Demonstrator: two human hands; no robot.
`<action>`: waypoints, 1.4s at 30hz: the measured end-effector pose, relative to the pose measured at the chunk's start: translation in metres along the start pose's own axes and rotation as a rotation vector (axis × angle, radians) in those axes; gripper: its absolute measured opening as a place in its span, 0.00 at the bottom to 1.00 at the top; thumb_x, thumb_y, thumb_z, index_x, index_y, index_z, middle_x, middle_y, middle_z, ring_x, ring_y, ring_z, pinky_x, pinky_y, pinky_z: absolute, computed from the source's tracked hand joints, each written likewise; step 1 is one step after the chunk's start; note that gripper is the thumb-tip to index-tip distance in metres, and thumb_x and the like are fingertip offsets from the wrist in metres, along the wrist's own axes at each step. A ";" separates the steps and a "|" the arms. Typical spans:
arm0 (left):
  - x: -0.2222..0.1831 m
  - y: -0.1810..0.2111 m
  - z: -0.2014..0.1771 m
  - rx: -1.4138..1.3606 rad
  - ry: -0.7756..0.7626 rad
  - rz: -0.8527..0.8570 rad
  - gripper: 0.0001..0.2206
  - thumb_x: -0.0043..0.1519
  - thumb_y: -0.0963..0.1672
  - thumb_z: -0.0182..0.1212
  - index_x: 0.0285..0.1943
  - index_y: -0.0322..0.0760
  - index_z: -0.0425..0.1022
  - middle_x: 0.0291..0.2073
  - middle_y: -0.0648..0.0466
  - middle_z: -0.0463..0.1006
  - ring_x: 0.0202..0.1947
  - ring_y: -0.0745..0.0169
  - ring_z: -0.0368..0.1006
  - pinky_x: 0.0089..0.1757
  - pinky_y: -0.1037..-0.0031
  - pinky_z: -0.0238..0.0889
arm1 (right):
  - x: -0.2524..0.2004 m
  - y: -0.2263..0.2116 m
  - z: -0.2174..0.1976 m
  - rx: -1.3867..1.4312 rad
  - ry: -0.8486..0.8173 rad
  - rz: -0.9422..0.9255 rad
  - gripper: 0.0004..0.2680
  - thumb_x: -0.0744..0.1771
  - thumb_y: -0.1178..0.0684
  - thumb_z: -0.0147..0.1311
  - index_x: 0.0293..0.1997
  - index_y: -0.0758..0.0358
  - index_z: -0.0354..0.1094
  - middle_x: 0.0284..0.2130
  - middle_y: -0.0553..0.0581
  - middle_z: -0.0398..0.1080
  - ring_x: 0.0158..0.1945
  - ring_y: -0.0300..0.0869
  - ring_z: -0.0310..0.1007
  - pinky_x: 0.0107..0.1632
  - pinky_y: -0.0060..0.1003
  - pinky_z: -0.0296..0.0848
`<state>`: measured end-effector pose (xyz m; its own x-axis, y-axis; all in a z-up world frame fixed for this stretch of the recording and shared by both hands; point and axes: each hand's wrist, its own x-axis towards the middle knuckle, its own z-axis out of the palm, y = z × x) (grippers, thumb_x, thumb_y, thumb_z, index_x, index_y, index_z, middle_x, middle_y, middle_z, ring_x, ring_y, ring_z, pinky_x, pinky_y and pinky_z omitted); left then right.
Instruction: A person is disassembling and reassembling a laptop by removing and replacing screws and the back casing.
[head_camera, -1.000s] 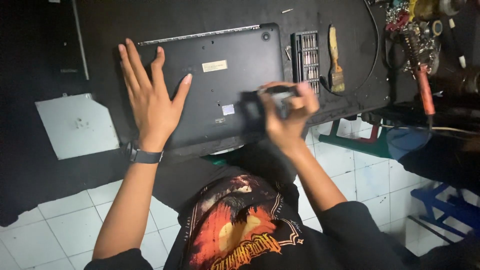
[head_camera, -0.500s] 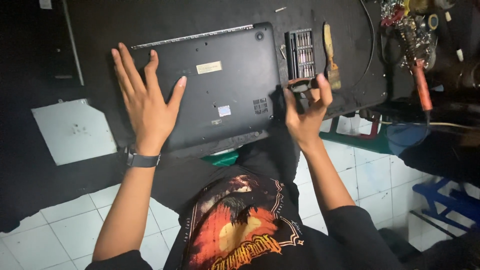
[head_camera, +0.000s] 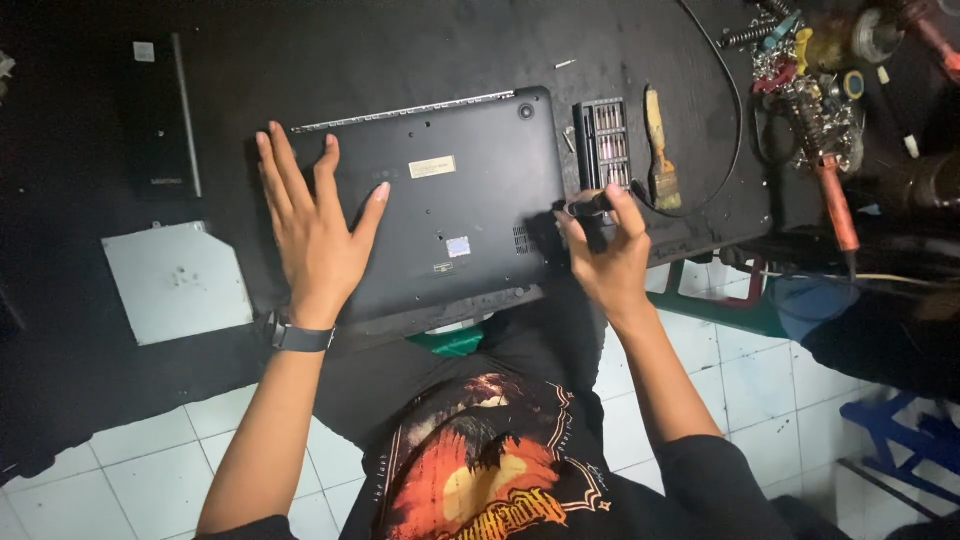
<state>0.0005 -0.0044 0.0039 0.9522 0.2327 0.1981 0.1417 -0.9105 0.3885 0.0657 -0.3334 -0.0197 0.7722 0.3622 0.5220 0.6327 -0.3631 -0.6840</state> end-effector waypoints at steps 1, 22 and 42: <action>0.000 0.000 0.000 -0.002 0.005 0.006 0.26 0.75 0.53 0.61 0.75 0.34 0.64 0.77 0.33 0.41 0.78 0.33 0.35 0.71 0.42 0.48 | 0.009 -0.010 -0.003 0.081 -0.094 -0.027 0.26 0.72 0.68 0.51 0.75 0.51 0.38 0.48 0.70 0.70 0.51 0.54 0.75 0.55 0.46 0.76; 0.000 -0.007 0.009 -0.051 -0.042 -0.026 0.32 0.71 0.53 0.64 0.77 0.30 0.62 0.77 0.28 0.37 0.77 0.29 0.29 0.69 0.39 0.34 | -0.008 0.013 0.009 -0.100 0.103 -0.012 0.30 0.62 0.69 0.70 0.66 0.61 0.49 0.41 0.65 0.74 0.41 0.56 0.76 0.44 0.50 0.74; 0.001 -0.007 0.007 -0.048 -0.049 -0.026 0.32 0.72 0.53 0.64 0.77 0.30 0.61 0.77 0.28 0.37 0.77 0.30 0.28 0.69 0.38 0.34 | 0.017 -0.014 0.004 0.001 0.035 0.002 0.28 0.66 0.71 0.59 0.69 0.60 0.43 0.46 0.68 0.72 0.48 0.61 0.75 0.49 0.55 0.74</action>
<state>0.0019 0.0000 -0.0051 0.9607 0.2377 0.1436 0.1542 -0.8866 0.4361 0.0695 -0.3183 -0.0034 0.7753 0.3307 0.5381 0.6308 -0.3630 -0.6858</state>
